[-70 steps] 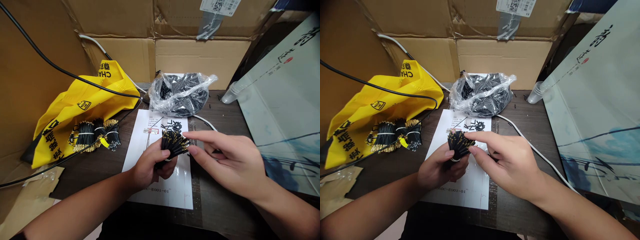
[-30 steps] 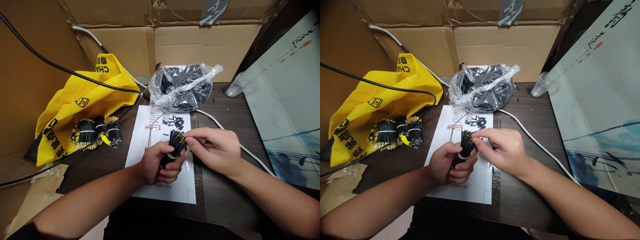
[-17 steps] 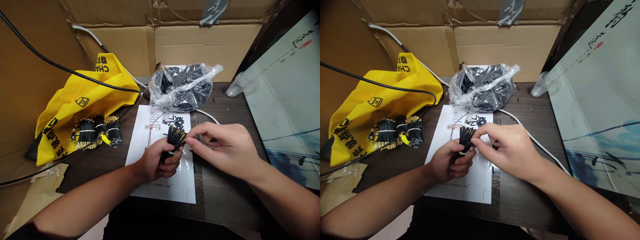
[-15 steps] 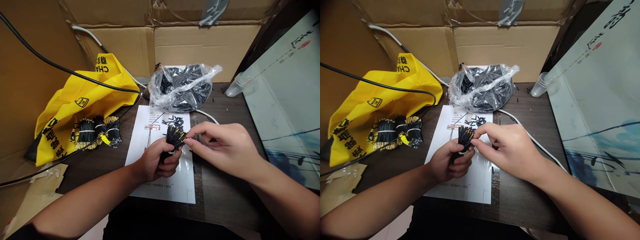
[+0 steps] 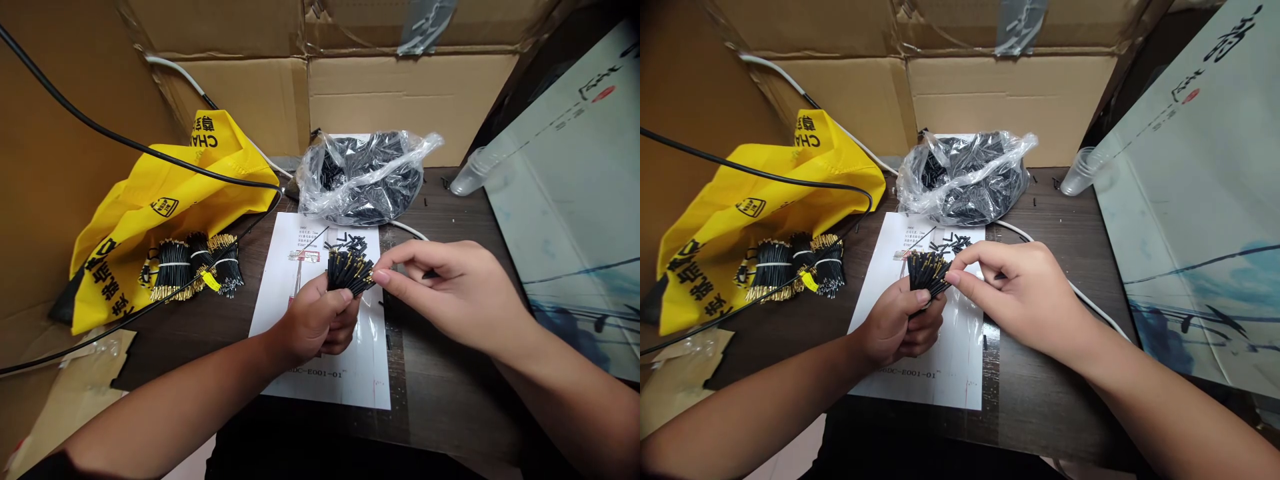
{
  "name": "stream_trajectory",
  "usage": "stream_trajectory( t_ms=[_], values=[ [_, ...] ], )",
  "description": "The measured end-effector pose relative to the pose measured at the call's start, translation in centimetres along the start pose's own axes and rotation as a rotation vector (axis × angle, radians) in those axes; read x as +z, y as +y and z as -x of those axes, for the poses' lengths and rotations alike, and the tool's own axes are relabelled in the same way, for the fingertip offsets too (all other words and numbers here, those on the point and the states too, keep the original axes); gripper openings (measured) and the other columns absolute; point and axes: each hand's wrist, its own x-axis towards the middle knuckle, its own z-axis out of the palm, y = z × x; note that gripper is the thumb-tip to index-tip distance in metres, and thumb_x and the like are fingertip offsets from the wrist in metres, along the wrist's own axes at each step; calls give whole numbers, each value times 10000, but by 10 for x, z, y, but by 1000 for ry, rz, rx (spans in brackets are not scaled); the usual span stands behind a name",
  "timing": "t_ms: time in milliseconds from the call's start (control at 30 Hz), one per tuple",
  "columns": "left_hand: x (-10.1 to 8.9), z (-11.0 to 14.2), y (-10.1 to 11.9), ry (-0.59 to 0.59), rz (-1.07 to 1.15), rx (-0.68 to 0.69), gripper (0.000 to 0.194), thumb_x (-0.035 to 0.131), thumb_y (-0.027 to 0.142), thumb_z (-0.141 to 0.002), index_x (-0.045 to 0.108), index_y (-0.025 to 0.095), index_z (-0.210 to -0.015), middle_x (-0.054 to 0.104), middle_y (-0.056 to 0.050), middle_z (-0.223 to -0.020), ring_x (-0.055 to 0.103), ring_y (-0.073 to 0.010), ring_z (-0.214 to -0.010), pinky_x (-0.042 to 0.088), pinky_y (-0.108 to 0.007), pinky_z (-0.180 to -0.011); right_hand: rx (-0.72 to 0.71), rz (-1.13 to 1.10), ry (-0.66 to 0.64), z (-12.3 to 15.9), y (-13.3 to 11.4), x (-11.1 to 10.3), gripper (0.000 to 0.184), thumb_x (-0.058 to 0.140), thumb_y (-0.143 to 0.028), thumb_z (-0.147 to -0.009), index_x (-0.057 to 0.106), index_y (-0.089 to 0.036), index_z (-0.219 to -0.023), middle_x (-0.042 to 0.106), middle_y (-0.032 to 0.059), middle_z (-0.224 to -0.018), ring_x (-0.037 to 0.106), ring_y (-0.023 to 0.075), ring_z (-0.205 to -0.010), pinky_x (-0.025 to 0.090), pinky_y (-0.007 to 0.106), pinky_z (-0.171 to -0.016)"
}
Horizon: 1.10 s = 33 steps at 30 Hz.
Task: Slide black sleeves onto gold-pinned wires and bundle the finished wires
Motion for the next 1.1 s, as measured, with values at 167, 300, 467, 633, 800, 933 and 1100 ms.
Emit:
stream_trajectory(
  t_ms=[167,300,467,633,800,933,1100],
  values=[
    [2,-1,-2,49,-44,22,321,623,418,-853,382,209,-819,322,130,-493,184,-22,-344,208,-124,-295,-91,50,29,0,-1,-1,84,683,-289,-878,730,-220,-873,612,-56,-590,439,48,-447,364,198,-476],
    [4,0,-3,118,-168,77,340,641,454,-845,425,196,-892,352,124,-468,235,-37,-337,235,-141,-307,-86,98,42,2,-3,0,79,675,-278,-880,731,-223,-868,687,-38,-666,501,59,-463,394,205,-476],
    [5,1,-3,175,-211,96,348,644,471,-828,432,196,-855,368,115,-458,258,-43,-339,252,-155,-323,-135,156,100,5,-5,5,71,660,-260,-891,722,-224,-886,740,-18,-749,583,83,-498,437,227,-489],
    [5,2,-4,213,-220,100,313,636,428,-835,426,197,-806,376,106,-454,271,-45,-343,263,-159,-336,-224,241,141,8,-5,9,52,658,-253,-898,703,-241,-919,754,-14,-781,590,99,-497,422,264,-486],
    [4,4,-3,187,-168,122,326,653,437,-834,448,188,-888,352,119,-456,254,-44,-340,250,-157,-330,-167,193,158,9,-4,9,65,680,-263,-880,697,-226,-931,665,-39,-648,505,74,-461,396,237,-480],
    [1,5,-2,148,-139,123,345,670,427,-825,462,182,-952,349,118,-464,258,-46,-343,235,-153,-326,-97,124,105,6,-3,9,100,672,-266,-877,697,-208,-955,390,-87,-505,379,62,-428,345,212,-463],
    [-2,6,-2,124,-114,95,294,660,391,-838,470,185,-928,351,110,-489,280,-47,-365,251,-148,-338,-78,64,25,3,-2,8,119,653,-247,-877,675,-207,-987,353,-84,-558,370,58,-454,323,201,-464]
  ],
)
